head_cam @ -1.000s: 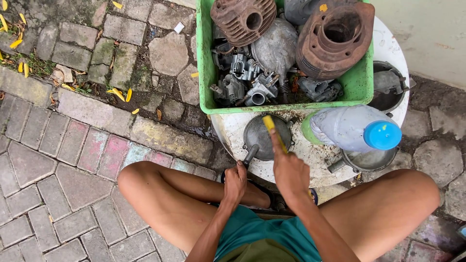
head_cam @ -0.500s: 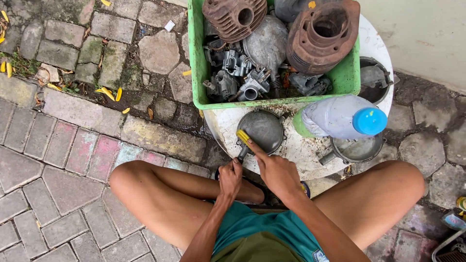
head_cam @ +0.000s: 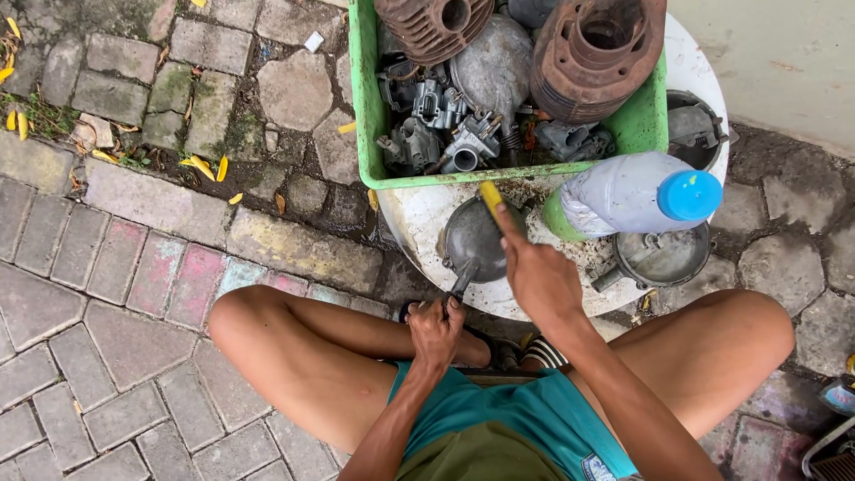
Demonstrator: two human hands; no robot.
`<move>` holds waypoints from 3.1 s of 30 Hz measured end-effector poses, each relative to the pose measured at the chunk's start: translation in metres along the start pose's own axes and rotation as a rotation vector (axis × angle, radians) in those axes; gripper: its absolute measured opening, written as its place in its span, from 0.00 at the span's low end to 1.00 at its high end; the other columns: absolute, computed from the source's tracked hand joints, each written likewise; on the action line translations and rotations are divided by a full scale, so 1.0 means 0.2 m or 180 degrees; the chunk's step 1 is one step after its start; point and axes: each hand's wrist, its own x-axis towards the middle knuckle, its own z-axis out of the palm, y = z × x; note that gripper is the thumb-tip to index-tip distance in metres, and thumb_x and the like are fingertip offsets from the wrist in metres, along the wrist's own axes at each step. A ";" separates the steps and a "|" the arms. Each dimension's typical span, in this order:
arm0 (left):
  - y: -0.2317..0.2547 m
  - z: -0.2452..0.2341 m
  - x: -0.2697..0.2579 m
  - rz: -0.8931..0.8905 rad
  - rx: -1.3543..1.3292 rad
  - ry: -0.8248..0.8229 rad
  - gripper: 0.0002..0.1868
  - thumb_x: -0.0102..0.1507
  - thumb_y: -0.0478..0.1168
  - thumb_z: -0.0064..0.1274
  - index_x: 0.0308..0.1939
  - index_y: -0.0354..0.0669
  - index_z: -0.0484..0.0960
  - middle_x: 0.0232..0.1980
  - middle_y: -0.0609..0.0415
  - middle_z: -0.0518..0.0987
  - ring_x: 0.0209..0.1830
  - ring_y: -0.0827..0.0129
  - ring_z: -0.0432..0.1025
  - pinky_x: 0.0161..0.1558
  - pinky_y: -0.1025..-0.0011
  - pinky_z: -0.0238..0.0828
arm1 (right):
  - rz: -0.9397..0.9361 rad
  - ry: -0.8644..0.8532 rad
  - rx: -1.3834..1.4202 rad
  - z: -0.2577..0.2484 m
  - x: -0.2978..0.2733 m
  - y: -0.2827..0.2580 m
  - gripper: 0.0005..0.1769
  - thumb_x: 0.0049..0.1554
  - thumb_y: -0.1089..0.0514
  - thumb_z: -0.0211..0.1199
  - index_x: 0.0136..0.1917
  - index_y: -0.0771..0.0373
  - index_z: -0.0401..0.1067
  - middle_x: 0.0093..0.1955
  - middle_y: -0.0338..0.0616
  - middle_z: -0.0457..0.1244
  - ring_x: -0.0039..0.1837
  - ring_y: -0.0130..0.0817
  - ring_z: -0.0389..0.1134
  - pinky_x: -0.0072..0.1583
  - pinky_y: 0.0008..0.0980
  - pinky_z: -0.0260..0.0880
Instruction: Cleaning a metal engine component using a brush and cleaning fluid
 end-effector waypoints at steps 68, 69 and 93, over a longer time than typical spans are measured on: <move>-0.11 -0.06 0.00 -0.1402 -0.0929 -0.0954 0.34 0.75 0.47 0.28 0.11 0.52 0.62 0.08 0.56 0.55 0.12 0.76 0.43 0.18 0.71 0.47 | 0.0046 -0.0948 0.0431 -0.13 0.14 0.05 0.25 0.67 0.47 0.45 0.75 0.46 0.65 0.53 0.60 0.71 0.50 0.55 0.76 0.56 0.60 0.75; -0.12 -0.06 -0.03 -0.1388 -0.0924 -0.0965 0.34 0.75 0.47 0.28 0.11 0.52 0.62 0.08 0.56 0.55 0.12 0.76 0.43 0.18 0.71 0.47 | 0.0052 -0.0938 0.0445 -0.08 0.11 0.09 0.25 0.67 0.47 0.45 0.75 0.46 0.65 0.53 0.60 0.71 0.50 0.55 0.76 0.56 0.60 0.75; -0.21 0.01 -0.15 -0.1225 -0.0360 -0.0767 0.30 0.73 0.50 0.35 0.18 0.38 0.61 0.19 0.45 0.60 0.25 0.59 0.57 0.31 0.52 0.52 | -0.0376 -0.0773 -0.0274 0.09 0.28 0.13 0.26 0.70 0.51 0.39 0.79 0.53 0.56 0.32 0.52 0.69 0.31 0.48 0.71 0.39 0.51 0.74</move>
